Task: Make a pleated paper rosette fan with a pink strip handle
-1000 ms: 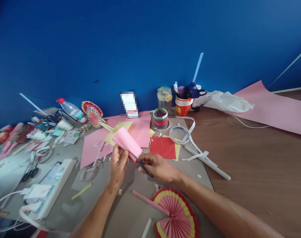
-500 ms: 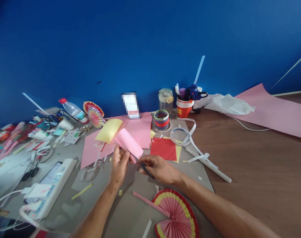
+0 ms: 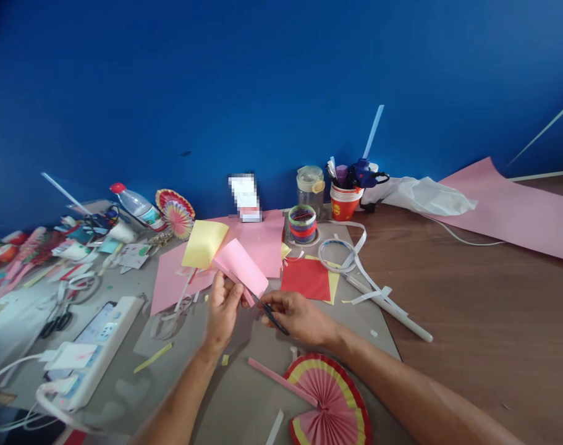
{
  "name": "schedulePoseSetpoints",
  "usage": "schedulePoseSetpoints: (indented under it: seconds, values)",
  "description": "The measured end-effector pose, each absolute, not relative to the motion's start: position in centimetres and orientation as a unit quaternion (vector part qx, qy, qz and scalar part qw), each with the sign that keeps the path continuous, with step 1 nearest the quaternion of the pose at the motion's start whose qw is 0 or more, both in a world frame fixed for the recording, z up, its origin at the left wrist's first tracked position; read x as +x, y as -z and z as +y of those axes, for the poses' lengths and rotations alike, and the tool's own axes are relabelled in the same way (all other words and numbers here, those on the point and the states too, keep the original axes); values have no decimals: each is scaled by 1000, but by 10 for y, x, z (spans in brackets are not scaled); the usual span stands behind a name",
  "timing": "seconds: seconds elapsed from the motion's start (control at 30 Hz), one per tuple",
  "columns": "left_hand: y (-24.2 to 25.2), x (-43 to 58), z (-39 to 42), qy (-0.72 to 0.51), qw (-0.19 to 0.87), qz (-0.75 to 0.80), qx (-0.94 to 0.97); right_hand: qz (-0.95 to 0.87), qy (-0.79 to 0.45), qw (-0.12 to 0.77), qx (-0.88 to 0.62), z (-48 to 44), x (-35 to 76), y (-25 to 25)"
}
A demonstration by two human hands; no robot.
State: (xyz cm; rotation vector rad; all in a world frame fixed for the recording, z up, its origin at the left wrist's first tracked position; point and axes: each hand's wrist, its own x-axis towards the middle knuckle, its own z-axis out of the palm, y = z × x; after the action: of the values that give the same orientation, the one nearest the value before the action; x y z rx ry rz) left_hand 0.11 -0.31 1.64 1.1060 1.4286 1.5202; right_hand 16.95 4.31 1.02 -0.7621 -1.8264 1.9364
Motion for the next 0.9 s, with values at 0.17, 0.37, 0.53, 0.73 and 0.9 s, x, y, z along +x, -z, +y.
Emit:
schedulePoseSetpoints:
  seconds: [0.17,0.37,0.53,0.73,0.9]
  values:
    - [-17,1,-3,-593,386,556,436,-654,-678,181,-281,43,170,-7]
    - [-17,1,-2,-593,390,549,441,-652,-676,193,-283,43,170,-4]
    - [-17,1,-3,-598,396,544,436,-648,-677,201,-285,43,170,-2]
    - [-18,1,-4,-601,405,544,423,-618,-705,188,-292,44,173,-14]
    - [-18,2,-5,-605,404,540,423,-581,-749,181,-262,47,177,-17]
